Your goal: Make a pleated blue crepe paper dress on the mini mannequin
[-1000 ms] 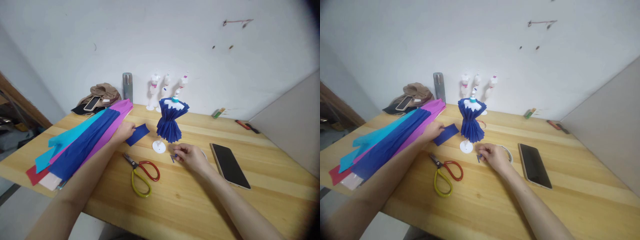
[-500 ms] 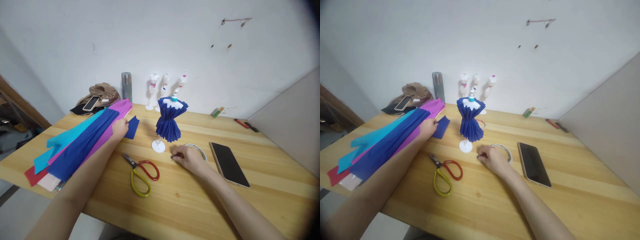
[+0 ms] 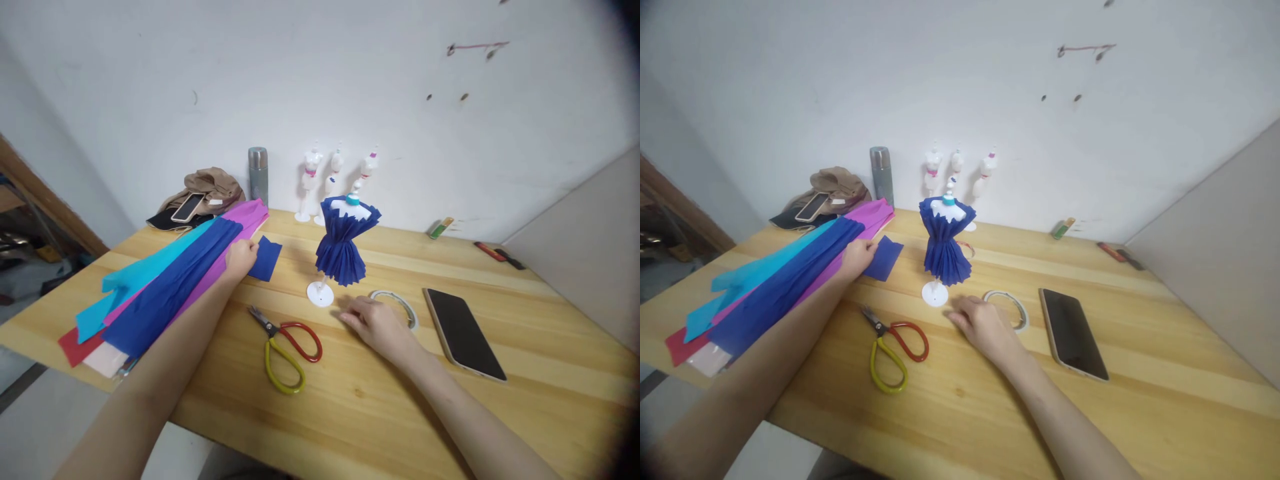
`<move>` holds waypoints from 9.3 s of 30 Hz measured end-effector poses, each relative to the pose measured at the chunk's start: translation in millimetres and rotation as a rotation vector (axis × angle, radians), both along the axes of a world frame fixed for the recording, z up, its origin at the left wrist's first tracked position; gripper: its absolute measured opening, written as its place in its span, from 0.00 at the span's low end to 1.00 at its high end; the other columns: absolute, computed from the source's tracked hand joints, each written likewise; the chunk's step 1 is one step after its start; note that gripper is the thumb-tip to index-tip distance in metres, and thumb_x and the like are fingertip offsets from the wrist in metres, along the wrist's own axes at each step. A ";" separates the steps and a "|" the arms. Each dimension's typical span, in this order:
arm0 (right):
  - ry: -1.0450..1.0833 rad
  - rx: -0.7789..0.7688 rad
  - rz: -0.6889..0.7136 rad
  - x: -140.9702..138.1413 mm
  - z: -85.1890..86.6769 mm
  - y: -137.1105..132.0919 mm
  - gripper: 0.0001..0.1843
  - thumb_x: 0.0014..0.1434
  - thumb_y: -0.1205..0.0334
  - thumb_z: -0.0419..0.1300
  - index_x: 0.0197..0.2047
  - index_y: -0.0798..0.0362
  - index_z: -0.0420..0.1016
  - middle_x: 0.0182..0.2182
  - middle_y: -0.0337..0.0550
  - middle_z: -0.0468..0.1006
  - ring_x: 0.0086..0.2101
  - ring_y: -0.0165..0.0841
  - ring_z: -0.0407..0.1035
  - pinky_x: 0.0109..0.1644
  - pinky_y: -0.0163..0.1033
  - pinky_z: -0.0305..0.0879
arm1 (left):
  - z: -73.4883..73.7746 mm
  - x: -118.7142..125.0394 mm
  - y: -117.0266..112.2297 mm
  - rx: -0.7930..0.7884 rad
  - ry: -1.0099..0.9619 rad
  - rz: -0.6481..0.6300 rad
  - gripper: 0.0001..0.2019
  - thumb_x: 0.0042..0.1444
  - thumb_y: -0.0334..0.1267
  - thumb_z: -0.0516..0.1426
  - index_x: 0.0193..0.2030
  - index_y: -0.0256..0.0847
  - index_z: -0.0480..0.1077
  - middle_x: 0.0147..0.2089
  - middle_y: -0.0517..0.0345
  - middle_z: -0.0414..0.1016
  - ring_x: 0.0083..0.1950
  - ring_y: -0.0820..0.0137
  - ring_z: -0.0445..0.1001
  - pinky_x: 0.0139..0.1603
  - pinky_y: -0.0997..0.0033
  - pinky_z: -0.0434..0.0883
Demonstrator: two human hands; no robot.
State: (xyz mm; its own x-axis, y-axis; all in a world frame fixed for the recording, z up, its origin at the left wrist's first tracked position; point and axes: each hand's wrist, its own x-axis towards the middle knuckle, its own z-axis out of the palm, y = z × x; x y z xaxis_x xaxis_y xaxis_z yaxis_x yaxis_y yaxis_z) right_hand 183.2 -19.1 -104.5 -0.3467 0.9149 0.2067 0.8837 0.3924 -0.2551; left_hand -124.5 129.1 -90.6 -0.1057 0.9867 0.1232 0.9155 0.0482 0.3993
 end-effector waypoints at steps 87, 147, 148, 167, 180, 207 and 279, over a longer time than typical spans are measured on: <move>0.529 -0.050 -0.080 -43.9 -7.5 64.7 0.12 0.54 0.60 0.62 0.21 0.53 0.71 0.18 0.37 0.70 0.23 0.30 0.63 0.28 0.35 0.55 | 90.8 101.4 -28.5 -0.105 -0.774 -1.102 0.21 0.51 0.48 0.62 0.46 0.33 0.73 0.40 0.48 0.81 0.44 0.62 0.79 0.43 0.66 0.77; 2.143 -0.679 0.160 -84.3 22.3 21.2 0.15 0.44 0.70 0.73 0.28 0.52 0.69 0.20 0.29 0.63 0.18 0.20 0.47 0.18 0.24 0.47 | 77.2 99.6 -24.8 0.020 -0.896 -1.020 0.15 0.52 0.41 0.63 0.42 0.32 0.73 0.38 0.50 0.79 0.40 0.67 0.77 0.41 0.69 0.72; 2.144 -0.671 0.137 -85.1 21.6 21.7 0.15 0.44 0.69 0.73 0.27 0.53 0.69 0.20 0.30 0.65 0.18 0.20 0.47 0.18 0.24 0.47 | 77.2 99.8 -24.9 0.019 -0.894 -1.023 0.15 0.52 0.41 0.63 0.41 0.32 0.73 0.38 0.50 0.79 0.40 0.67 0.77 0.41 0.69 0.72; 2.010 -0.653 0.073 -95.7 18.4 23.1 0.13 0.45 0.63 0.73 0.26 0.54 0.71 0.21 0.33 0.69 0.17 0.19 0.51 0.17 0.26 0.49 | 90.4 103.8 -43.5 0.001 -0.837 -1.015 0.09 0.56 0.37 0.57 0.41 0.37 0.74 0.40 0.53 0.79 0.42 0.68 0.76 0.48 0.69 0.72; 0.733 -0.505 0.280 4.9 99.5 23.8 0.12 0.53 0.57 0.68 0.23 0.52 0.76 0.18 0.36 0.72 0.19 0.27 0.63 0.23 0.33 0.60 | 91.9 92.0 -38.8 -0.070 -0.864 -1.013 0.11 0.55 0.40 0.60 0.40 0.34 0.73 0.37 0.52 0.78 0.40 0.67 0.75 0.41 0.70 0.72; 1.294 -0.183 0.099 -32.2 85.4 79.0 0.17 0.42 0.52 0.75 0.35 0.49 0.79 0.35 0.41 0.81 0.38 0.39 0.75 0.48 0.49 0.71 | 83.8 80.8 -37.2 -0.041 -1.065 -0.672 0.24 0.51 0.37 0.64 0.56 0.38 0.68 0.52 0.46 0.75 0.53 0.64 0.74 0.49 0.69 0.70; 1.258 -0.153 0.055 -36.5 87.9 77.3 0.18 0.41 0.45 0.74 0.32 0.46 0.78 0.34 0.43 0.81 0.43 0.46 0.75 0.53 0.57 0.69 | 35.5 103.2 -83.4 0.247 -0.884 -0.355 0.05 0.49 0.32 0.58 0.23 0.39 0.68 0.20 0.66 0.65 0.24 0.78 0.62 0.27 0.76 0.59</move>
